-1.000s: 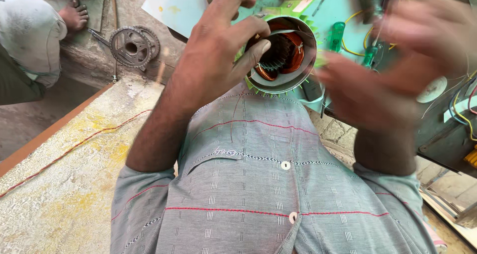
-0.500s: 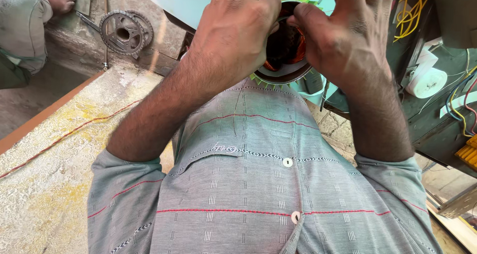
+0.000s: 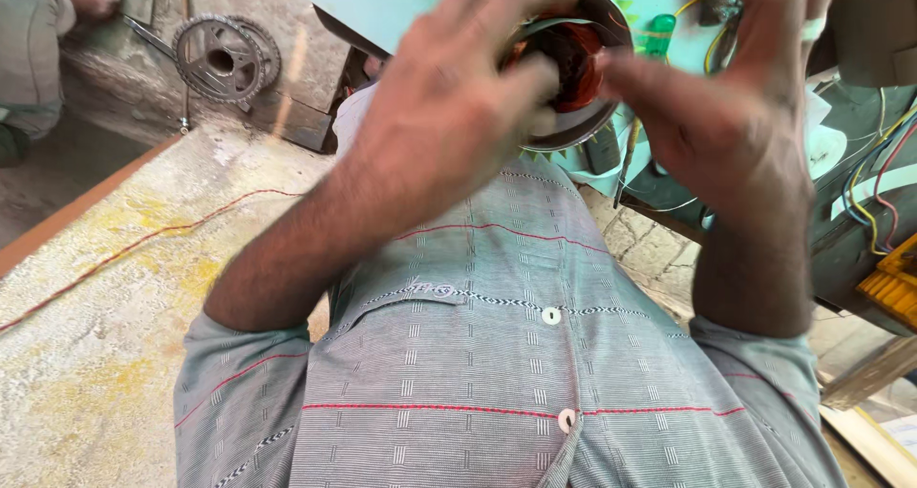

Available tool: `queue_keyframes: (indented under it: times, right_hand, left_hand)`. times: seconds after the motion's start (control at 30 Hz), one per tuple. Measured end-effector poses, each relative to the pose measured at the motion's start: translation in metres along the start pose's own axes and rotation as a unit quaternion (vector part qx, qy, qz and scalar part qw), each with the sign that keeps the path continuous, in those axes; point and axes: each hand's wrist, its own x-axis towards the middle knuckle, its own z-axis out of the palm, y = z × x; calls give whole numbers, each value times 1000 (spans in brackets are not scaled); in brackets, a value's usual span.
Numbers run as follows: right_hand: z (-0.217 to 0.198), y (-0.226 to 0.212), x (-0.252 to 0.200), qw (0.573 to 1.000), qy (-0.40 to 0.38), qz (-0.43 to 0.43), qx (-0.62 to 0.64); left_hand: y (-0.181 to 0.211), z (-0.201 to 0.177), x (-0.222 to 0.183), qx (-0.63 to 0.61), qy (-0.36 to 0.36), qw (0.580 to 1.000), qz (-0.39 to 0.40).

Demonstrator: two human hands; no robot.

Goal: The person is repairing a motor stator by hand. They use a hammer to tap a metal rod into the stator, then use a screwdriver to adjust the copper windings inside. The person also uses their fingers to pull and arrange the wires within the stator.

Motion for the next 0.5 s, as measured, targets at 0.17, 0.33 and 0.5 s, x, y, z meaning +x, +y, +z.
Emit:
queue_keyframes:
  times: [0.17,0.33,0.5]
  right_hand:
    - [-5,-2,6,996,-71,-55,-19]
    - [-7,-7,23,992,-106,-62,-41]
    - [-4,-12,38,982,-138,-91,-92]
  left_hand:
    - [5,10,-7,-12,-16,1000,-1]
    - [1,18,-5,-25,-9,1000,-11]
    - [0,21,-3,-7,-39,999,-36]
